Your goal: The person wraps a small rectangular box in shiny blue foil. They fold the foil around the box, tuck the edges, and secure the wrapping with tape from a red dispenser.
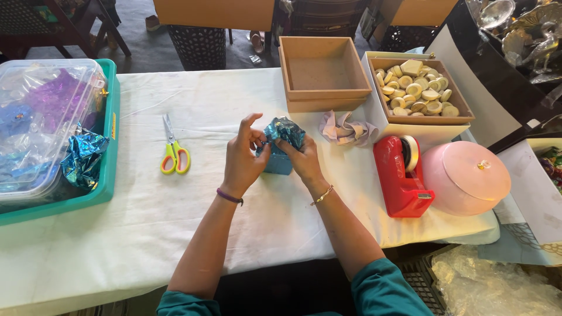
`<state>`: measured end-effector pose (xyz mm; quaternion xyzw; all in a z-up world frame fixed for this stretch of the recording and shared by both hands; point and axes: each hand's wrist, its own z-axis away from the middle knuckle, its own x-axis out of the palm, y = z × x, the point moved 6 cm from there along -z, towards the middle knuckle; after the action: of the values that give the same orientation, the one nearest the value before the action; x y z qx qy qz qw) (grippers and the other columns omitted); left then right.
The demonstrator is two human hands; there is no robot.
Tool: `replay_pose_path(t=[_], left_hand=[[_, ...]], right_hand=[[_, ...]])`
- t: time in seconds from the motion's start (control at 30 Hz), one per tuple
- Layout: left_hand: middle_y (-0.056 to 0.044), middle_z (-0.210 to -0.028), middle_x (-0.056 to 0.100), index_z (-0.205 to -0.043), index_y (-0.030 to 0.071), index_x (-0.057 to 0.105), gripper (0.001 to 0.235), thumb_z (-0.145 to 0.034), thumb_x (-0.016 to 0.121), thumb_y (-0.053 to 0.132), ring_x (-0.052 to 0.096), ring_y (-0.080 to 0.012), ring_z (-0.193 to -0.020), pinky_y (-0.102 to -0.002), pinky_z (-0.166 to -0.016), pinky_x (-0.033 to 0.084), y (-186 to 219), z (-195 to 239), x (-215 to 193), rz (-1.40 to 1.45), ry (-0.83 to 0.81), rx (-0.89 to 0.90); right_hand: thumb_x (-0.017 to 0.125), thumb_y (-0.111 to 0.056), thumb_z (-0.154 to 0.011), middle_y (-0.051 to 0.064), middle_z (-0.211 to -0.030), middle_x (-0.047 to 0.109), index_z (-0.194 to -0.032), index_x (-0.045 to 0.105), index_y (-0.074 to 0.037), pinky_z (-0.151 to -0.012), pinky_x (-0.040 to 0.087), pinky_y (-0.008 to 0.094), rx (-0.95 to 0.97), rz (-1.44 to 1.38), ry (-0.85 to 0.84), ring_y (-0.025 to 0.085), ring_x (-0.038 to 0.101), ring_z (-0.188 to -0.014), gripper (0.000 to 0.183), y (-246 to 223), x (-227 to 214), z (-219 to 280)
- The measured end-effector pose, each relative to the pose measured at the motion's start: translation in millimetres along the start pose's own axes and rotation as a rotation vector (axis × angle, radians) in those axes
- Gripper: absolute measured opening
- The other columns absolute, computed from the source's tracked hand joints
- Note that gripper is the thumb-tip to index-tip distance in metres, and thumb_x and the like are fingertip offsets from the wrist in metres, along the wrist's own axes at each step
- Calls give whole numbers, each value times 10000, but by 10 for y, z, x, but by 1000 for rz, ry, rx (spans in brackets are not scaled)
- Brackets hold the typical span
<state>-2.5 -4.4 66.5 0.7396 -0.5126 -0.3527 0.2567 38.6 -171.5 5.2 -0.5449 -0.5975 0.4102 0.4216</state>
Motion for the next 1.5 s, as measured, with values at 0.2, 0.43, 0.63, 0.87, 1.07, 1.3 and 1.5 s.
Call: replay_pose_path(t=[0.2, 0.43, 0.63, 0.87, 1.07, 1.3, 1.5], left_hand=[[-63, -886, 750, -1476, 135, 415, 713, -833, 677, -29, 699, -133, -738, -258, -663, 545, 6, -58, -32, -4, -117, -17], [-46, -936, 806, -1524, 122, 389, 691, -887, 610, -31, 642, -50, -730, -196, -694, 510, -415, -89, 3, 170, -232, -258], [-19, -898, 784, -1520, 140, 409, 783, -836, 763, -1, 531, -4, -632, -174, -598, 410, -652, -109, 101, 479, -300, -429], [30, -993, 470, -1492, 187, 401, 883, -773, 892, 45, 430, -46, -767, -203, -660, 393, -904, -19, 284, 504, -255, -444], [-53, -1198, 637, -1487, 213, 416, 757, -831, 793, 228, 580, -134, -1168, -287, -1036, 422, -991, 93, 502, 848, -360, -635], [-28, -1142, 663, -1367, 120, 585, 546, -863, 754, 242, 604, -123, -1105, -295, -1000, 457, -1111, 145, 545, 769, -347, -670], [-37, -1131, 676, -1373, 160, 532, 575, -852, 756, 256, 629, -128, -1084, -304, -977, 478, -1076, 120, 542, 760, -325, -652]], right_hand=[[731, -82, -913, 0, -955, 746, -1030, 744, -23, -805, 555, 247, -40, -47, -20, 67, 668, -874, 132, 54, -5, -12], [715, -69, -924, 13, -969, 747, -1055, 736, -17, -801, 552, 249, -33, -53, -33, 77, 675, -875, 142, 108, -10, -23], [716, -92, -918, 16, -972, 754, -1066, 739, -18, -811, 555, 248, -38, -35, -21, 80, 683, -884, 167, 72, -12, -19], [725, -107, -907, 3, -991, 745, -1081, 736, -33, -823, 555, 241, -17, -35, -12, 70, 675, -905, 189, 148, -52, -27], [726, -98, -924, 4, -991, 737, -1076, 728, -32, -819, 546, 244, -8, -60, -29, 73, 670, -907, 166, 208, -82, -51], [712, -126, -944, 1, -1014, 724, -1104, 715, -37, -855, 526, 248, 44, -76, -83, 88, 653, -941, 184, 166, -66, -54], [727, -151, -851, 7, -1225, 639, -1271, 630, -136, -1083, 388, 299, -46, -62, -199, 139, 542, -1222, 432, -665, -117, -223]])
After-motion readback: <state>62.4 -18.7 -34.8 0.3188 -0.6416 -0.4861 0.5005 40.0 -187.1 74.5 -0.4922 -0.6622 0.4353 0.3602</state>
